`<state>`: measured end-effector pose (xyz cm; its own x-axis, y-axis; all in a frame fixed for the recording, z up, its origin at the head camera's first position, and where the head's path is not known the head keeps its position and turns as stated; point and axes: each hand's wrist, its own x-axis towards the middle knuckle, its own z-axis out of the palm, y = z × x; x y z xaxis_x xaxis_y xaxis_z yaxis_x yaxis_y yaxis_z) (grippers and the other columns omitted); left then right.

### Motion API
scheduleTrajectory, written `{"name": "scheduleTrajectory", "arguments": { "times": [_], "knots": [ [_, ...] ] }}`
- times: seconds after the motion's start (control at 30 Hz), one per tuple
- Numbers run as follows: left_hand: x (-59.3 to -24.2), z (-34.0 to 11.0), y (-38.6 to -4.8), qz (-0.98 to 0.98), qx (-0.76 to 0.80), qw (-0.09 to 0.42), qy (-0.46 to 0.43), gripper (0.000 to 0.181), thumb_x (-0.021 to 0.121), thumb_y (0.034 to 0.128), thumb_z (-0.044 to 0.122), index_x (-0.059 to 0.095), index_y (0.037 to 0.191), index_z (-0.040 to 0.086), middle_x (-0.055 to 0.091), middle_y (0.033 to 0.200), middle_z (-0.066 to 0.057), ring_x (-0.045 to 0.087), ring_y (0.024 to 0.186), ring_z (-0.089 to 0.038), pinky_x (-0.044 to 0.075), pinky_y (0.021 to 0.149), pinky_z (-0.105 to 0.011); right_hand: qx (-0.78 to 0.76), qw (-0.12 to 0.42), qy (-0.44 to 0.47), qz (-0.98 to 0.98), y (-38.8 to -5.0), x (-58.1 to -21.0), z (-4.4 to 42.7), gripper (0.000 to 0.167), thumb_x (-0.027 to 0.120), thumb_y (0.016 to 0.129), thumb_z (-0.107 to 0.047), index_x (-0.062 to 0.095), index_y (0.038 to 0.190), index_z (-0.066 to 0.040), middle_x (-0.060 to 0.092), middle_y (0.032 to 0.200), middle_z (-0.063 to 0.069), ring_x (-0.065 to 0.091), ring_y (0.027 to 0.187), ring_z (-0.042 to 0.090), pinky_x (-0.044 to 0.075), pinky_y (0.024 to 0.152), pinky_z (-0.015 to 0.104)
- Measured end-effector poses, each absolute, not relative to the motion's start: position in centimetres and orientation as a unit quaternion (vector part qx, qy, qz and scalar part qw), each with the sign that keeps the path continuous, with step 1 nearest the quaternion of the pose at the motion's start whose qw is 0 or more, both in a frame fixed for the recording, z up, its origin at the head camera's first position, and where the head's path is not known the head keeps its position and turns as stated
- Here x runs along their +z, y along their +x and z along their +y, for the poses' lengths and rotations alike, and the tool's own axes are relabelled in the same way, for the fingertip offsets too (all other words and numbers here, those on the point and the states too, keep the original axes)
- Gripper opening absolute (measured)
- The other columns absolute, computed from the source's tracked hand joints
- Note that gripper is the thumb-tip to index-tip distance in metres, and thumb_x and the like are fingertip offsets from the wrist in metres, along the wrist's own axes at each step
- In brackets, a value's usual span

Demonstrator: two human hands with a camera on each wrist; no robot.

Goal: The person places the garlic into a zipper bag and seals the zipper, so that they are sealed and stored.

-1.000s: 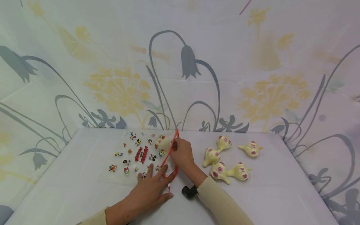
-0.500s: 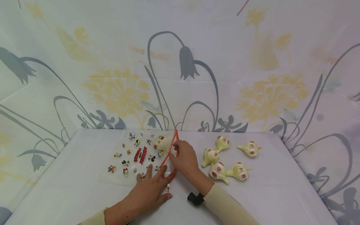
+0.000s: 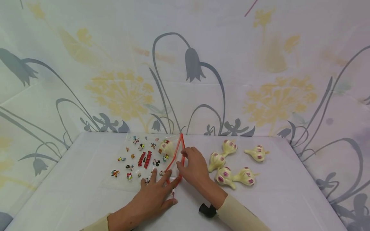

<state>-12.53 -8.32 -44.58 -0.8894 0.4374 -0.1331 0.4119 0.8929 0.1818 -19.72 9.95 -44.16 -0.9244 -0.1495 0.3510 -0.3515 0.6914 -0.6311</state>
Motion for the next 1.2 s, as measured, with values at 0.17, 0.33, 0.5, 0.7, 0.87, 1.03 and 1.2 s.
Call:
{"name": "scheduleTrajectory", "arguments": {
  "times": [0.17,0.33,0.5,0.7,0.87,1.03,1.2],
  "knots": [
    [-44.6,-8.3,-12.4,0.969,0.074,0.080,0.221,0.073,0.065,0.0976,0.064,0.043,0.163,0.039,0.040,0.169,-0.008,0.033,0.147,-0.065,0.036,0.098,-0.087,0.358,0.158,0.152,-0.908,-19.1,-44.1,10.4,0.036,0.089,0.085,-0.016,0.073,0.114,-0.004,0.069,0.105,0.007,0.067,0.098,0.026,0.058,0.087,0.044],
    [-44.6,-8.3,-12.5,0.969,0.078,0.086,0.217,0.074,0.066,0.0965,0.064,0.044,0.162,0.040,0.040,0.169,-0.008,0.032,0.147,-0.064,0.036,0.098,-0.087,0.354,0.162,0.159,-0.907,-18.6,-44.0,10.8,0.035,0.089,0.084,-0.015,0.073,0.114,-0.005,0.069,0.105,0.008,0.068,0.099,0.029,0.059,0.086,0.045],
    [-44.7,-8.3,-12.5,0.970,0.079,0.082,0.215,0.074,0.066,0.0962,0.064,0.044,0.162,0.039,0.040,0.169,-0.008,0.032,0.147,-0.064,0.036,0.098,-0.087,0.348,0.163,0.156,-0.910,-18.1,-44.0,11.2,0.035,0.090,0.083,-0.014,0.073,0.113,-0.006,0.068,0.105,0.007,0.068,0.099,0.028,0.059,0.088,0.045],
    [-44.7,-8.4,-12.4,0.969,0.080,0.070,0.221,0.072,0.066,0.0967,0.063,0.046,0.161,0.038,0.042,0.167,-0.009,0.035,0.146,-0.065,0.038,0.097,-0.086,0.335,0.167,0.153,-0.915,-17.4,-44.1,11.8,0.036,0.091,0.083,-0.014,0.073,0.113,-0.007,0.069,0.108,0.006,0.068,0.102,0.027,0.059,0.088,0.045],
    [-44.7,-8.5,-12.4,0.969,0.082,0.068,0.224,0.071,0.066,0.0971,0.063,0.047,0.161,0.038,0.042,0.167,-0.009,0.034,0.146,-0.065,0.038,0.097,-0.086,0.323,0.180,0.158,-0.916,-17.0,-44.0,12.3,0.037,0.092,0.082,-0.014,0.073,0.113,-0.008,0.069,0.107,0.006,0.068,0.101,0.025,0.058,0.087,0.045],
    [-44.7,-8.5,-12.3,0.969,0.078,0.067,0.225,0.071,0.065,0.0975,0.063,0.047,0.161,0.038,0.042,0.167,-0.009,0.035,0.145,-0.064,0.039,0.097,-0.085,0.318,0.192,0.165,-0.914,-16.7,-43.8,13.1,0.036,0.092,0.081,-0.014,0.073,0.111,-0.010,0.069,0.107,0.005,0.068,0.102,0.024,0.058,0.086,0.045],
    [-44.6,-8.4,-12.3,0.969,0.073,0.066,0.225,0.071,0.065,0.0974,0.064,0.047,0.161,0.037,0.042,0.167,-0.009,0.036,0.145,-0.064,0.039,0.097,-0.085,0.319,0.210,0.172,-0.908,-16.4,-43.7,14.0,0.036,0.093,0.079,-0.012,0.074,0.110,-0.010,0.069,0.107,0.004,0.068,0.102,0.023,0.057,0.089,0.046]
  ]
}}
